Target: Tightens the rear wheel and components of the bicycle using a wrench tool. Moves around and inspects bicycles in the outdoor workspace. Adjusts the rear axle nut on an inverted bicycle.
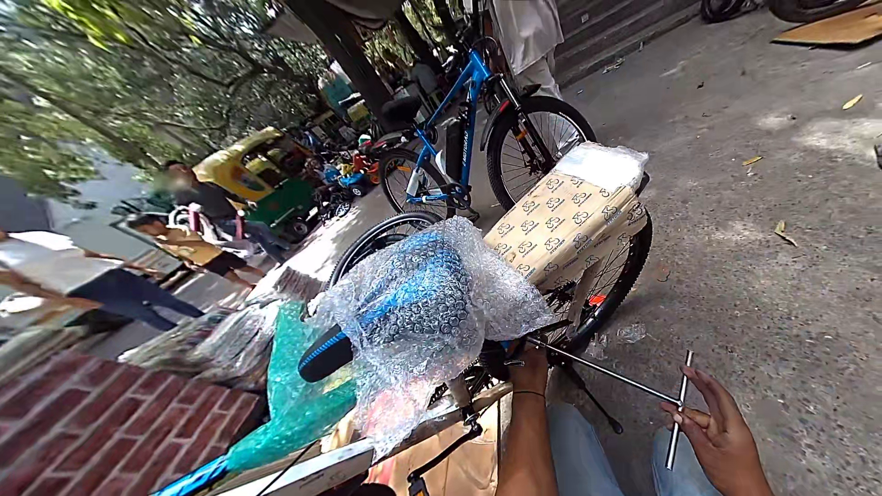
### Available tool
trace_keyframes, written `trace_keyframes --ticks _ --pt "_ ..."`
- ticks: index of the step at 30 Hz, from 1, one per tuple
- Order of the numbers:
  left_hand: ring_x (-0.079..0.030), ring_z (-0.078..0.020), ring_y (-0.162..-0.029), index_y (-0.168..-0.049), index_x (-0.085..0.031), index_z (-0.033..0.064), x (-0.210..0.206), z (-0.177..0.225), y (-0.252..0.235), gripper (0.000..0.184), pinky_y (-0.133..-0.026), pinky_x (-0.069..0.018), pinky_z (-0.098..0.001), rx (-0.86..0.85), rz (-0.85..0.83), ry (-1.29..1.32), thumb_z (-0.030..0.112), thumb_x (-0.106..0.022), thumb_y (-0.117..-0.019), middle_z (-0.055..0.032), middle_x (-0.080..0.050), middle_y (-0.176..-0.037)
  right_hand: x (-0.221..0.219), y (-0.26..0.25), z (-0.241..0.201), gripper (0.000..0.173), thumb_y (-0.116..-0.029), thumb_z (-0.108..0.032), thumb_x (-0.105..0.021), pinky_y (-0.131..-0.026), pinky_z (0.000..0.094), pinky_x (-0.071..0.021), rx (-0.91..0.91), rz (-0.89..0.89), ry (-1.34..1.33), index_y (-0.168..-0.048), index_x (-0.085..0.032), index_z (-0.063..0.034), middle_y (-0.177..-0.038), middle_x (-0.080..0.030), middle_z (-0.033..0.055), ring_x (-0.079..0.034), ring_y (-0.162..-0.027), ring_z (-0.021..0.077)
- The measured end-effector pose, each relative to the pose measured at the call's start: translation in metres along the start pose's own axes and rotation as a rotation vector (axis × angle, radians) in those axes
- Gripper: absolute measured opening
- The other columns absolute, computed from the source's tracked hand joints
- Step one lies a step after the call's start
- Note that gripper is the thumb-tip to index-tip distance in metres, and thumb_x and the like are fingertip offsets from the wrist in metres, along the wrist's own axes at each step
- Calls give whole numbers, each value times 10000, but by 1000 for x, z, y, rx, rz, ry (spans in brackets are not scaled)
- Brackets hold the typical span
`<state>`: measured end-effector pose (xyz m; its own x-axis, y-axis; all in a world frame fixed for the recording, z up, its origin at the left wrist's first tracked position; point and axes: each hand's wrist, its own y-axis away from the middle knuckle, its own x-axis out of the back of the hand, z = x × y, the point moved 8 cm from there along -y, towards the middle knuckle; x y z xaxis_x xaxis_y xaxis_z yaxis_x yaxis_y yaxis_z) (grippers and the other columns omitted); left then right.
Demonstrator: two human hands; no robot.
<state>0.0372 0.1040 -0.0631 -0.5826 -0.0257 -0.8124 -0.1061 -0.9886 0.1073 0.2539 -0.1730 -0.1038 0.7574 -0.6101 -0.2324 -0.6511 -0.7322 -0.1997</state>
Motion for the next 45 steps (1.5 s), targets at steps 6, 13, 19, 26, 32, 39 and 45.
trace_keyframes --ticks 6,13,19,26,32,39,45 --pt "-653 -299 -1077 -1278 -552 123 -6 1 4 367 -906 -549 -547 47 -20 42 403 -439 -1070 -133 -650 -1184 4 -3 -1 831 -845 160 -636 -757 452 -667 -153 61 -160 -1578 -278 1 -1439 -605 154 -765 -893 318" --pt "-639 -294 -1105 -1322 -539 91 1 5 9 378 -933 -541 -542 40 -21 -149 357 -389 -1099 -145 -644 -1224 12 -24 38 253 -993 -35 -597 -671 423 -667 -396 -183 -89 -1232 -640 37 -995 -766 182 -773 -802 302" --pt "-645 -237 -1096 -1280 -560 116 -4 13 12 350 -966 -538 -478 -7 -59 -163 367 -403 -1094 -88 -660 -1170 25 -56 -6 259 -1016 -328 -649 -866 288 -624 486 -197 570 -1189 -768 -177 -1108 -776 -10 -740 -954 64" --pt "-571 -263 -1231 -1426 -464 158 -8 6 16 426 -1006 -494 -580 -25 -30 -255 418 -400 -1095 -83 -568 -1353 -21 -18 5 390 -1064 -396 -551 -890 342 -587 304 -652 484 -1393 -617 -199 -1064 -711 48 -687 -957 130" --pt "-666 -207 -956 -1198 -569 162 -13 8 13 337 -824 -574 -489 -5 12 -295 399 -349 -1104 -43 -664 -1054 -51 -12 37 403 -1083 -308 -519 -808 370 -596 142 -696 342 -1449 -592 -154 -1014 -744 80 -703 -826 146" --pt "-555 -364 -1272 -1310 -525 171 -8 5 17 637 -994 -421 -714 18 -103 63 635 -294 -940 -131 -598 -1334 -37 -38 -1 361 -1081 -347 -507 -882 378 -592 231 -607 587 -1330 -688 -159 -1017 -759 51 -721 -909 140" --pt "-470 -313 -1367 -1429 -428 154 12 1 5 889 -1112 -352 -657 100 -139 79 763 -85 -880 -101 -495 -1473 -58 -11 -62 311 -1064 -289 -536 -804 360 -601 375 -505 730 -1246 -715 -111 -934 -757 26 -722 -849 144"
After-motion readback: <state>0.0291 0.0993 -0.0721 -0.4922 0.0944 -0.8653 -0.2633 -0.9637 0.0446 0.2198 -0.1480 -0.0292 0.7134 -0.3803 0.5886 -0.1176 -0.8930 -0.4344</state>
